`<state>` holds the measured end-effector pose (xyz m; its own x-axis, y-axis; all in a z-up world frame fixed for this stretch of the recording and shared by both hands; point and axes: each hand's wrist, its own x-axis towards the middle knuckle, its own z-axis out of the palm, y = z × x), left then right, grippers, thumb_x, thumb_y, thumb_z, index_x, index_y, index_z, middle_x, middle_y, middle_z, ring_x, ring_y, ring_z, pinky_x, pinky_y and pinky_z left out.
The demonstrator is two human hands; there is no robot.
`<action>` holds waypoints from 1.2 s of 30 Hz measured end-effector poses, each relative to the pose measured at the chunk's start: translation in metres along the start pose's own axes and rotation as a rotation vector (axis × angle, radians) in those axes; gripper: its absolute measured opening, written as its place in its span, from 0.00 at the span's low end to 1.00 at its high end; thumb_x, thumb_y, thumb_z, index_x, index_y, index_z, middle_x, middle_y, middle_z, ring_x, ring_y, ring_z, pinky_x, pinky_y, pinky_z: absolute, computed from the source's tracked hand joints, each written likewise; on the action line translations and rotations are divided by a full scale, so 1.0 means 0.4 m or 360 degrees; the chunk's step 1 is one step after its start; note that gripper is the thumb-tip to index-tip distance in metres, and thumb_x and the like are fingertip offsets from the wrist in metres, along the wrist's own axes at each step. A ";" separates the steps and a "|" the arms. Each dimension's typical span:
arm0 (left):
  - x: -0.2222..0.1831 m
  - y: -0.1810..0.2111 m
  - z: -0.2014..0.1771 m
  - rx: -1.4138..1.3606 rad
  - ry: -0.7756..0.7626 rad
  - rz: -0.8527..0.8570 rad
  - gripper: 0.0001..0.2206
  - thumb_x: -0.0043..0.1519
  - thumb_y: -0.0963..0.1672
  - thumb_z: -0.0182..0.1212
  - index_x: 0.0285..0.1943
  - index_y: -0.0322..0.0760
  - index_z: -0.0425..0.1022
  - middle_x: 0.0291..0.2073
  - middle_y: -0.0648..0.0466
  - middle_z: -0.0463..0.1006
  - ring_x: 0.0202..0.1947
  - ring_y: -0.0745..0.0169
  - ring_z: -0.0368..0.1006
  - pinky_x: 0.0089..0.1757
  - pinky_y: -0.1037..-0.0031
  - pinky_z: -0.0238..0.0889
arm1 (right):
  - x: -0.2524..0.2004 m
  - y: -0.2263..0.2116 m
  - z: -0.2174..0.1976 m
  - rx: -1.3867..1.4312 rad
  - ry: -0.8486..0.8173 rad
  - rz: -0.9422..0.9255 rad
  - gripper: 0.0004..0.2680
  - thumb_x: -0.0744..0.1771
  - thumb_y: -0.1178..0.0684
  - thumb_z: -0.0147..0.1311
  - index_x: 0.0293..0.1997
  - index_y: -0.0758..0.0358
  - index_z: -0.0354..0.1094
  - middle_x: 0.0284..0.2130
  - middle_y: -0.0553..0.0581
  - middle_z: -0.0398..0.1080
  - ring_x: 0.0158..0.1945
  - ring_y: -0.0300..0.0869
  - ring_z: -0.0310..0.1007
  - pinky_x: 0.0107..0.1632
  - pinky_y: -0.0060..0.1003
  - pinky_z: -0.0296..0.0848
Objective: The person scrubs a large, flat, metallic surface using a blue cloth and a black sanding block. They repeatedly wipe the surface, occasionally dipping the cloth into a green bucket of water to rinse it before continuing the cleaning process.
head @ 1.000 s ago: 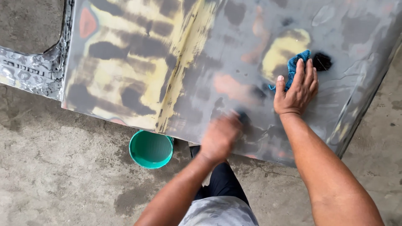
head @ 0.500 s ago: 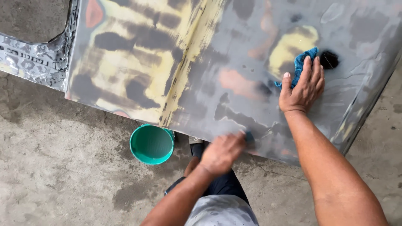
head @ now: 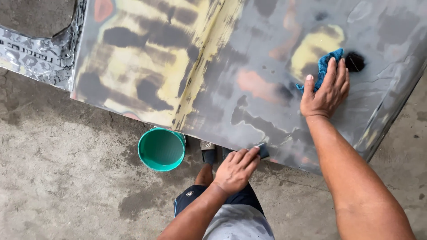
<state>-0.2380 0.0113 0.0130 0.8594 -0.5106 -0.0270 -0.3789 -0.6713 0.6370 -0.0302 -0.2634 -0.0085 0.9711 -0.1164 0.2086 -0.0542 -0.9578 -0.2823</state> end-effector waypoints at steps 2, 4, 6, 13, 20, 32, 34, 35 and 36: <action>-0.009 -0.021 -0.017 0.0041 0.0070 0.0029 0.23 0.57 0.41 0.58 0.64 0.38 0.72 0.70 0.46 0.66 0.59 0.46 0.67 0.56 0.57 0.62 | -0.005 0.010 0.004 -0.0018 0.0004 -0.0019 0.26 0.72 0.43 0.54 0.80 0.61 0.53 0.76 0.66 0.51 0.76 0.64 0.49 0.75 0.61 0.47; -0.032 -0.069 -0.056 0.0082 0.0136 0.0066 0.24 0.57 0.42 0.58 0.66 0.40 0.73 0.70 0.48 0.66 0.59 0.46 0.67 0.55 0.56 0.61 | -0.005 0.009 0.006 -0.0038 0.0012 -0.0032 0.26 0.72 0.42 0.53 0.80 0.61 0.53 0.76 0.66 0.51 0.76 0.64 0.49 0.75 0.61 0.47; -0.066 -0.140 -0.115 0.0222 0.0454 -0.0367 0.25 0.54 0.41 0.61 0.65 0.42 0.73 0.69 0.51 0.67 0.62 0.50 0.67 0.56 0.56 0.59 | -0.002 0.000 0.001 -0.0023 -0.0006 0.0016 0.26 0.71 0.43 0.54 0.79 0.61 0.53 0.76 0.66 0.52 0.76 0.64 0.49 0.75 0.61 0.47; -0.027 -0.028 -0.015 0.0081 0.0526 -0.0298 0.21 0.57 0.41 0.61 0.62 0.38 0.72 0.67 0.47 0.67 0.61 0.47 0.67 0.57 0.56 0.59 | -0.005 0.000 -0.002 -0.0028 -0.0007 0.0024 0.26 0.71 0.43 0.53 0.79 0.60 0.53 0.76 0.66 0.51 0.76 0.64 0.49 0.75 0.60 0.46; -0.028 -0.119 -0.118 0.0232 0.0358 -0.0188 0.24 0.55 0.40 0.60 0.64 0.41 0.72 0.69 0.49 0.67 0.64 0.48 0.66 0.58 0.58 0.60 | -0.006 -0.001 -0.002 -0.0037 -0.0008 0.0016 0.26 0.72 0.43 0.53 0.80 0.60 0.53 0.76 0.66 0.51 0.76 0.64 0.49 0.75 0.60 0.47; 0.125 -0.126 -0.076 0.0114 0.0247 0.0179 0.20 0.59 0.40 0.57 0.62 0.33 0.71 0.66 0.44 0.69 0.61 0.44 0.69 0.56 0.58 0.63 | -0.008 0.001 0.006 0.0001 0.0034 -0.0019 0.26 0.72 0.42 0.53 0.79 0.61 0.54 0.76 0.67 0.52 0.76 0.65 0.50 0.76 0.60 0.47; 0.172 -0.188 -0.130 0.0247 0.0566 -0.0132 0.22 0.57 0.39 0.57 0.63 0.33 0.72 0.65 0.44 0.70 0.60 0.44 0.69 0.55 0.57 0.64 | -0.009 0.005 -0.003 -0.0002 0.0048 -0.0008 0.26 0.72 0.42 0.53 0.79 0.61 0.54 0.76 0.67 0.52 0.76 0.65 0.50 0.76 0.60 0.47; 0.194 -0.195 -0.164 0.0246 0.0672 -0.0285 0.20 0.59 0.38 0.57 0.62 0.34 0.72 0.64 0.44 0.71 0.59 0.44 0.69 0.55 0.57 0.64 | -0.012 0.001 -0.011 -0.0007 0.0027 0.0016 0.26 0.71 0.43 0.53 0.79 0.61 0.55 0.75 0.67 0.53 0.76 0.65 0.50 0.75 0.60 0.47; 0.217 -0.211 -0.206 0.0263 0.0789 -0.0442 0.19 0.60 0.38 0.57 0.61 0.34 0.73 0.63 0.45 0.71 0.58 0.43 0.69 0.55 0.56 0.65 | -0.004 -0.014 -0.009 0.0006 0.0011 0.0028 0.26 0.71 0.43 0.53 0.78 0.61 0.55 0.75 0.67 0.53 0.76 0.65 0.50 0.75 0.60 0.47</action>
<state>-0.1032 0.0679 0.0205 0.9769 -0.0182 0.2128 -0.1308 -0.8389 0.5283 -0.0325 -0.2589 -0.0040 0.9683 -0.1352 0.2102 -0.0704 -0.9546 -0.2895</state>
